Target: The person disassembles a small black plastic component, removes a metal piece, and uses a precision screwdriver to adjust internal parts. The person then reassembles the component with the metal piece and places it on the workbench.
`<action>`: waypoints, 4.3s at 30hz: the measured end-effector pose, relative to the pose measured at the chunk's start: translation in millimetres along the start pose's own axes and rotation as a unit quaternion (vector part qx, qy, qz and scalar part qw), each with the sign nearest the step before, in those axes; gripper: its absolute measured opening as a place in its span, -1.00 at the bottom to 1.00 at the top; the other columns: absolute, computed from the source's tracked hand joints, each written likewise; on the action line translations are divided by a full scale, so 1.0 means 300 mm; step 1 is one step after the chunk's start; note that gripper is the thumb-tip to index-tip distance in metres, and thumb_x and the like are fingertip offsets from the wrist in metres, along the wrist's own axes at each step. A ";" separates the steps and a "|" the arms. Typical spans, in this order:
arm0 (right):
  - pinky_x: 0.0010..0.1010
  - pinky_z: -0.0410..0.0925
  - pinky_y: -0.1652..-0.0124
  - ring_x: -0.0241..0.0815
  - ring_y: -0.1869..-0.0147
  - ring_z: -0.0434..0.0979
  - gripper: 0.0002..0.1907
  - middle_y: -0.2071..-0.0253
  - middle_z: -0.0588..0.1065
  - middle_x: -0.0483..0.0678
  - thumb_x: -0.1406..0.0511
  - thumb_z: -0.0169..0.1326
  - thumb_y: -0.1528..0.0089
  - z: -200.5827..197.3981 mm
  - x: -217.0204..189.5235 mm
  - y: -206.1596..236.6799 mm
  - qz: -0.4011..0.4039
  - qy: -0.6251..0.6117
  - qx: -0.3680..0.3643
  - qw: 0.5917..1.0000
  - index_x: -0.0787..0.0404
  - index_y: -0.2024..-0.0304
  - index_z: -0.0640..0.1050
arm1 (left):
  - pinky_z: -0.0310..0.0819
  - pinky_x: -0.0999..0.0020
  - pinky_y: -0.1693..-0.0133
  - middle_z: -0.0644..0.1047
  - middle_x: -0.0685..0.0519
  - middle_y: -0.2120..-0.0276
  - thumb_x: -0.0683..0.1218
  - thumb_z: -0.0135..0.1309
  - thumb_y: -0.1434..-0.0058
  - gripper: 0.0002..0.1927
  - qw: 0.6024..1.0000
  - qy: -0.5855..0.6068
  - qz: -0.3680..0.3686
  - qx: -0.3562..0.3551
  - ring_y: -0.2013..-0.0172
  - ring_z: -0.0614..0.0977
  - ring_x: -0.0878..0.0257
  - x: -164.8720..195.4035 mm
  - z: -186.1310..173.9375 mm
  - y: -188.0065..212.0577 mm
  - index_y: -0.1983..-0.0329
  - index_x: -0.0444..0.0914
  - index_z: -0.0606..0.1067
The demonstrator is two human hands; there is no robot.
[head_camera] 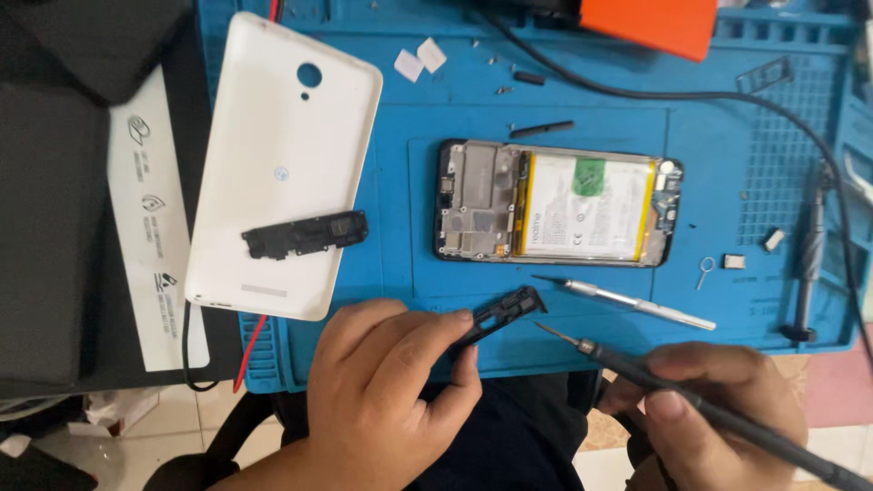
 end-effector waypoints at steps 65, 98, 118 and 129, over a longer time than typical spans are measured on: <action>-0.58 0.48 0.54 -0.28 0.41 0.70 -0.85 0.24 0.61 0.33 0.39 0.00 -0.37 0.134 -0.059 -0.074 0.007 0.072 -0.013 0.997 0.38 0.09 0.36 | 0.43 0.27 0.12 0.64 0.13 0.34 -0.19 0.36 -0.09 -0.64 0.999 0.018 -0.027 -0.020 0.18 0.58 0.23 -0.049 0.025 -0.025 0.04 -0.18 0.56; -0.29 0.65 0.20 0.02 0.12 0.75 -0.92 0.25 0.56 0.23 0.46 0.03 -0.33 0.145 -0.074 -0.081 0.006 0.054 0.021 0.998 0.38 0.17 0.40 | 0.43 0.26 0.13 0.64 0.14 0.36 -0.19 0.38 -0.08 -0.63 0.999 0.013 -0.040 -0.012 0.20 0.59 0.24 -0.042 0.029 -0.025 0.05 -0.18 0.56; -0.33 0.64 0.27 0.00 0.15 0.76 -0.91 0.28 0.58 0.22 0.44 0.04 -0.32 0.150 -0.077 -0.091 0.000 0.056 0.019 0.998 0.36 0.18 0.39 | 0.42 0.28 0.14 0.64 0.14 0.36 -0.19 0.38 -0.09 -0.63 0.999 0.014 -0.029 -0.011 0.20 0.59 0.24 -0.047 0.028 -0.029 0.04 -0.19 0.54; -0.18 0.65 0.12 0.02 0.15 0.73 -0.91 0.29 0.55 0.23 0.45 0.06 -0.30 0.162 -0.087 -0.085 -0.002 0.035 0.044 0.998 0.38 0.21 0.41 | 0.44 0.27 0.11 0.64 0.15 0.37 -0.19 0.37 -0.10 -0.64 0.999 0.017 -0.038 -0.013 0.20 0.59 0.25 -0.045 0.029 -0.029 0.04 -0.18 0.54</action>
Point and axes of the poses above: each hand's wrist, its own y-axis away from the middle knuckle, its own z-axis out of the palm, x = y × z, the point moved 7 cm from there along -y, towards the middle knuckle
